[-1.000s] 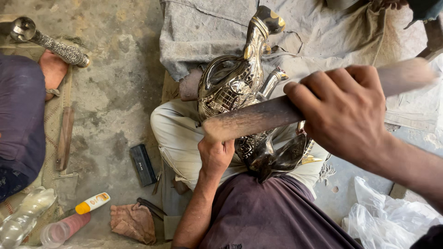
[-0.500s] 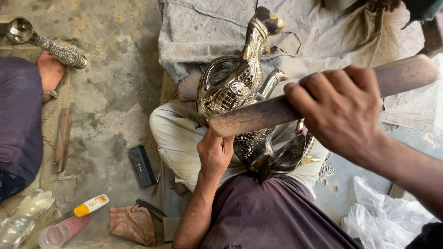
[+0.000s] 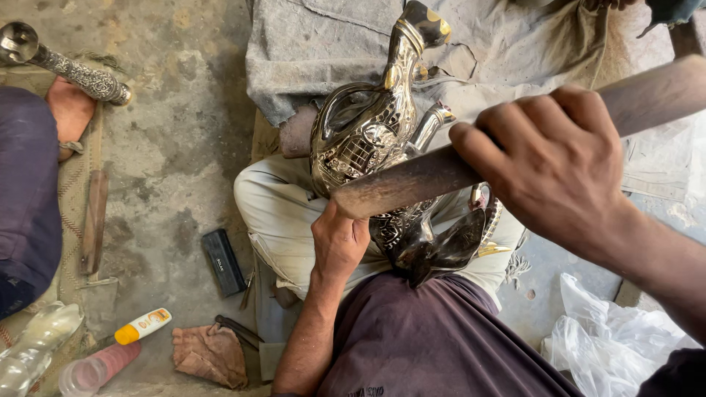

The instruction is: The person uses a small metal chisel and a wooden mallet to engrave intricate patterns onto a silver-colored metal vessel. They hold the vessel steady with one hand while striking the chisel with the other to create detailed designs on the surface.

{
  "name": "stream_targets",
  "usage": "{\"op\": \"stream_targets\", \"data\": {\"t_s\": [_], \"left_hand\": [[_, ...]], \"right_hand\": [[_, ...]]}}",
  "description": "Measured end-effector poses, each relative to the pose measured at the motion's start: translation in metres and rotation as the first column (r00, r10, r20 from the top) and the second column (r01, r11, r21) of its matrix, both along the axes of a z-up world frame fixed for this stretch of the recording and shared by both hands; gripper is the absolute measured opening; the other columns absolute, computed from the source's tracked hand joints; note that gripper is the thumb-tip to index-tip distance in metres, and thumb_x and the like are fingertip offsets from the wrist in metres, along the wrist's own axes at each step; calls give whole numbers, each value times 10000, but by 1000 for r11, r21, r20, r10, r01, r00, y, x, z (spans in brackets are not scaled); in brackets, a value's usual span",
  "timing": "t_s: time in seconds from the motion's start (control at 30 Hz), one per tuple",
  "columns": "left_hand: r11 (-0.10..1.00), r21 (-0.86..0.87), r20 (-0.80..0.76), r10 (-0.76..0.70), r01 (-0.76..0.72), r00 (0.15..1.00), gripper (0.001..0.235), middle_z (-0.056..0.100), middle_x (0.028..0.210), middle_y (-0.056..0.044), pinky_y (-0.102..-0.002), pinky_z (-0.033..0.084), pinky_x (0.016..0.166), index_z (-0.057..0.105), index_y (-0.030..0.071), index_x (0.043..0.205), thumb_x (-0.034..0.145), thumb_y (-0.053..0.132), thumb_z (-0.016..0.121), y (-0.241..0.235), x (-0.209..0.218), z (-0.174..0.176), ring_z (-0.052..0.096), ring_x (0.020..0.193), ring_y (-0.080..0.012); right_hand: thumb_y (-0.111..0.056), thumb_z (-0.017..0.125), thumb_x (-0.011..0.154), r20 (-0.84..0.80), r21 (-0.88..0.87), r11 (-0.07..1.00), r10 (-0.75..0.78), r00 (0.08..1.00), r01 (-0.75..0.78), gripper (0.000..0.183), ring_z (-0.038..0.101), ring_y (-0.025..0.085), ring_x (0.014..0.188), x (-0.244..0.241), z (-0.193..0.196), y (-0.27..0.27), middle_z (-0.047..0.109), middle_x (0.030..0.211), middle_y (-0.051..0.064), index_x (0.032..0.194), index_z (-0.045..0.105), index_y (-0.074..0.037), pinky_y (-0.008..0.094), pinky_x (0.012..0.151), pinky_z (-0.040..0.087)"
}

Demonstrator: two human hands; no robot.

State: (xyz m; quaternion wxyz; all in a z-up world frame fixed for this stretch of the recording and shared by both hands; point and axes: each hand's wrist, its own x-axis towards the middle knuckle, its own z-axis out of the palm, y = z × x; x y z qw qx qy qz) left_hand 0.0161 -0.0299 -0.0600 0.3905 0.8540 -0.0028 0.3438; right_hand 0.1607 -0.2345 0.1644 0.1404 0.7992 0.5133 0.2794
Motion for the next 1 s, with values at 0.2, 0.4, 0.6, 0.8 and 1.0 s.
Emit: {"op": "stream_targets", "data": {"t_s": [0.2,0.4,0.6,0.8,1.0], "left_hand": [[999,-36,-84,20,-23,996,238,701,972,-138,-366,626,643,621,13,1130,939,80,747,0,0,6,742,797,-270],[1000,23,-73,23,-22,997,318,698,995,-128,-376,627,682,579,4,1213,939,47,735,2,-1,4,731,823,-267],[1000,3,-14,-13,13,1000,296,717,1030,-93,-363,629,710,594,100,1222,974,120,755,2,3,15,742,868,-254],[999,-36,-14,-23,23,1000,234,716,1031,-66,-335,617,673,591,133,1232,1045,225,698,1,6,26,733,845,-210],[979,-196,-99,26,-45,995,158,736,906,-38,-265,481,477,668,95,1094,991,199,729,3,6,38,609,606,-87]], "right_hand": [[-128,721,959,-221,109,993,-9,975,34,145,647,213,831,-5,-6,3,687,923,33,1089,667,-164,386,845,469],[-103,715,994,-423,196,973,-27,906,121,181,613,202,818,3,-20,-6,674,967,62,1167,663,-88,374,879,470],[-177,633,886,-859,393,852,206,469,345,351,635,131,903,2,-12,-11,627,1056,35,1207,534,-76,313,787,547],[-108,638,881,-620,347,930,135,773,116,266,616,235,826,3,-8,-1,668,948,106,1141,650,-55,393,821,466],[-182,774,999,-40,34,976,-212,976,214,64,596,154,665,-4,-8,-5,681,788,-4,1025,716,-172,340,715,468]]}}
